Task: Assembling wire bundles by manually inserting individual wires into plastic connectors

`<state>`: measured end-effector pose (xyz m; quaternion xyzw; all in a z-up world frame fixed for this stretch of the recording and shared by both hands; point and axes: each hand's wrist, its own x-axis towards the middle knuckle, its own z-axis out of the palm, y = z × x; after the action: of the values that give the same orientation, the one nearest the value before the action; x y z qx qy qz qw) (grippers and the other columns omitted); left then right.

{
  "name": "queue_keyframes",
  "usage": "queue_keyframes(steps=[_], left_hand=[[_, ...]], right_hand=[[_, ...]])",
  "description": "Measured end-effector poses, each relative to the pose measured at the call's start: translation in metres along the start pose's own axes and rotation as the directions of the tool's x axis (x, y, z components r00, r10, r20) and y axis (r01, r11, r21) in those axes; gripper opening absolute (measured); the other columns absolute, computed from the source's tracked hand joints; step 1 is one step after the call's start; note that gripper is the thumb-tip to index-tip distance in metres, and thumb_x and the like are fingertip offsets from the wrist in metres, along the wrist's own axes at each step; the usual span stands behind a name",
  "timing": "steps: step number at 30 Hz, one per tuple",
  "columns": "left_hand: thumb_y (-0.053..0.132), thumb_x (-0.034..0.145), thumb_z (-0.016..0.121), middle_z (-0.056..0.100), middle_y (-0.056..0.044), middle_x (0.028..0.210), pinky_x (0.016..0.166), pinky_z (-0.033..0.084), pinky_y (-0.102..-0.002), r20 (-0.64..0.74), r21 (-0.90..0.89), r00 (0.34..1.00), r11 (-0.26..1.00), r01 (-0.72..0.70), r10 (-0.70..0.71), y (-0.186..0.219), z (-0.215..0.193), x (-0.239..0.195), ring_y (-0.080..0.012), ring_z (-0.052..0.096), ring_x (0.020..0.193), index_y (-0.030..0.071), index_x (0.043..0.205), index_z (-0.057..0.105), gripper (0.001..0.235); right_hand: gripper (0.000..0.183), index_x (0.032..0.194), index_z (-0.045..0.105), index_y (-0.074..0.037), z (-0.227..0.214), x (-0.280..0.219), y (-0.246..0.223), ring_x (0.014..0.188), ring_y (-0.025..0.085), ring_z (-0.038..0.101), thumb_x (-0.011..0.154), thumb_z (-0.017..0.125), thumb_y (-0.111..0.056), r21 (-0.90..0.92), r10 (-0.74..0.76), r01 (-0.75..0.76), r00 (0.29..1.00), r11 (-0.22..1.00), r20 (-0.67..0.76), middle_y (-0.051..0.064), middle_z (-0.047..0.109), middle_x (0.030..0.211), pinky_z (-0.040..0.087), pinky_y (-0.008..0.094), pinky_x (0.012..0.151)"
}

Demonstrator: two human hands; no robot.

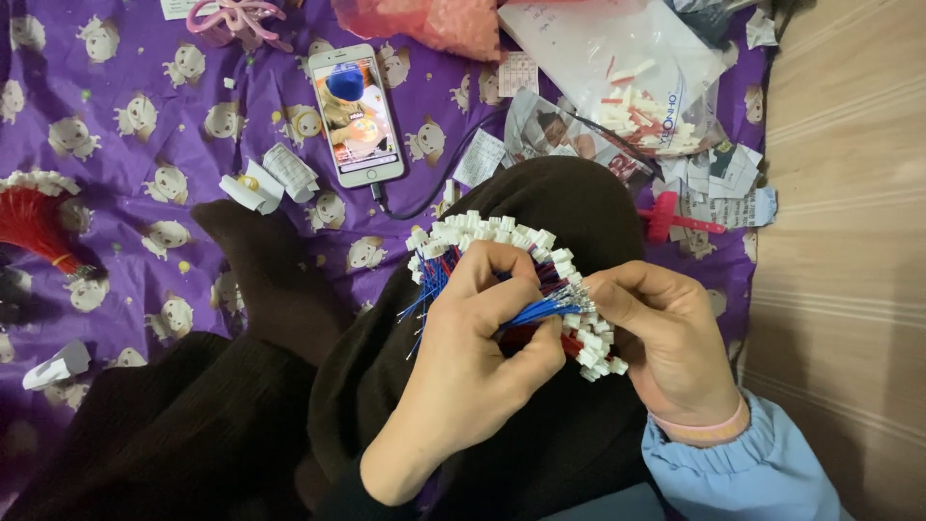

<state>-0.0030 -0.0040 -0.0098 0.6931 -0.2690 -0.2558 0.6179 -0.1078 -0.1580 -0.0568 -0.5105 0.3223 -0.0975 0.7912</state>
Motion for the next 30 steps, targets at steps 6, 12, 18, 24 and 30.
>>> queue_keyframes(steps=[6,12,18,24,30], left_hand=[[0.002,0.073,0.06,0.049,-0.006,0.092,0.059,0.04,-0.02,-0.006,-0.012,1.0,1.0,0.009,-0.009,-0.002,-0.001,0.001,-0.0121,0.047,0.07,0.001,0.076,0.056,0.005],[0.001,0.076,0.061,0.05,-0.005,0.089,0.057,0.04,-0.021,-0.001,0.017,1.0,1.0,-0.017,0.017,-0.003,-0.002,0.001,-0.0118,0.047,0.068,0.0,0.074,0.059,0.003],[-0.001,0.076,0.062,0.052,-0.005,0.089,0.055,0.041,-0.022,-0.006,0.05,1.0,0.998,-0.03,0.03,-0.001,-0.002,0.002,-0.0126,0.049,0.065,0.0,0.072,0.06,0.004],[0.004,0.076,0.063,0.053,-0.005,0.09,0.054,0.042,-0.022,-0.089,0.094,0.996,0.995,0.012,-0.004,-0.003,0.004,0.002,-0.0124,0.05,0.064,0.0,0.079,0.061,0.005],[-0.004,0.069,0.063,0.057,-0.006,0.099,0.06,0.047,-0.024,-0.188,0.315,0.972,0.946,-0.075,0.14,-0.005,0.003,0.002,-0.0169,0.059,0.072,0.0,0.085,0.065,0.017]], right_hand=[[0.008,0.087,0.066,0.004,0.002,-0.001,0.001,0.065,0.011,0.056,0.083,0.064,-0.003,-0.031,-0.034,0.034,0.999,0.999,-0.002,0.011,0.065,0.076,0.045,0.021,0.063],[0.007,0.085,0.067,0.004,0.009,-0.003,0.0,0.055,0.006,0.048,0.08,0.066,-0.002,-0.113,-0.082,0.079,0.996,0.99,-0.022,0.009,0.063,0.069,0.037,0.016,0.048],[0.007,0.084,0.068,0.004,0.012,-0.005,0.0,0.054,0.006,0.047,0.078,0.067,0.001,-0.151,-0.1,0.092,0.994,0.984,-0.048,0.009,0.064,0.069,0.035,0.016,0.048],[0.037,0.112,0.056,0.005,0.031,-0.017,-0.013,0.074,0.014,0.061,0.075,0.063,0.006,-0.26,-0.12,0.132,0.991,0.957,0.062,0.014,0.065,0.091,0.052,0.021,0.064],[0.033,0.109,0.053,0.004,0.034,-0.019,-0.006,0.064,0.01,0.052,0.077,0.058,0.012,-0.232,-0.232,0.231,0.972,0.945,0.023,0.013,0.063,0.091,0.042,0.017,0.054]])
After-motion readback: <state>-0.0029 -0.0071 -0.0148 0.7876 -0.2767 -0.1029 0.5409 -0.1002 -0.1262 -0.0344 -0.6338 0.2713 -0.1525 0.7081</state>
